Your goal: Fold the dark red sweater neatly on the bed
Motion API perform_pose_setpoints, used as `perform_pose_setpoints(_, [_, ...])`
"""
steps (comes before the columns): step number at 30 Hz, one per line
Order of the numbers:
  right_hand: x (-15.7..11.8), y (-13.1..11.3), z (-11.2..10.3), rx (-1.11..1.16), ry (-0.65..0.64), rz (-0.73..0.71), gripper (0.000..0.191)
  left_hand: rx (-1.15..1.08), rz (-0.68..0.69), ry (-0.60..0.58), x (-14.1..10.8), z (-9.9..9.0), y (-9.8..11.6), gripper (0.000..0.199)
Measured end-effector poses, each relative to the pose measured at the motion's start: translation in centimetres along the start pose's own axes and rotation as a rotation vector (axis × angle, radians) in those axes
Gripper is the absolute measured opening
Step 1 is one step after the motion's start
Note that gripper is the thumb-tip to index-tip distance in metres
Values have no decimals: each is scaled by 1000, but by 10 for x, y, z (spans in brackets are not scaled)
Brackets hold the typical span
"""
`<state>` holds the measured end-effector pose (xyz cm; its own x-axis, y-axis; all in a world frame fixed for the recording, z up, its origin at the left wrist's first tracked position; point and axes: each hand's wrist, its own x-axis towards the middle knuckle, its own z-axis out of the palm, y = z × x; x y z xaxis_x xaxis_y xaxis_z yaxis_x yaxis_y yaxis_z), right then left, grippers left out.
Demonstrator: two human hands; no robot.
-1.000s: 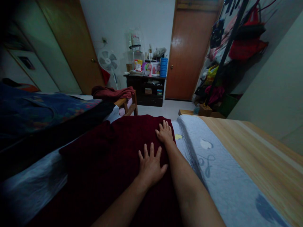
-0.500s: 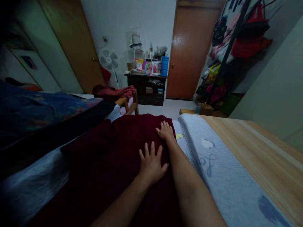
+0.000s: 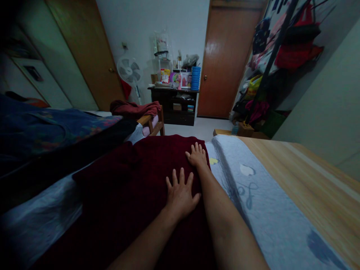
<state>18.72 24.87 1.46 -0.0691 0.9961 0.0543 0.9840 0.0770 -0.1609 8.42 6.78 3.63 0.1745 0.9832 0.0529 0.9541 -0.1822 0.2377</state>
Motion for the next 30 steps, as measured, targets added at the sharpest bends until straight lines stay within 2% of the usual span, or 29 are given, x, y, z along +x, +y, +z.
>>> perform_pose_setpoints(11, [3, 1, 2, 13, 10, 22, 79, -32, 0, 17, 0, 0, 0, 83])
perform_pose_setpoints(24, [0, 1, 3, 7, 37, 17, 76, -39, 3, 47, 1, 3, 0, 83])
perform_pose_setpoints(30, [1, 0, 0, 12, 8, 21, 76, -23, 2, 36, 0, 2, 0, 83])
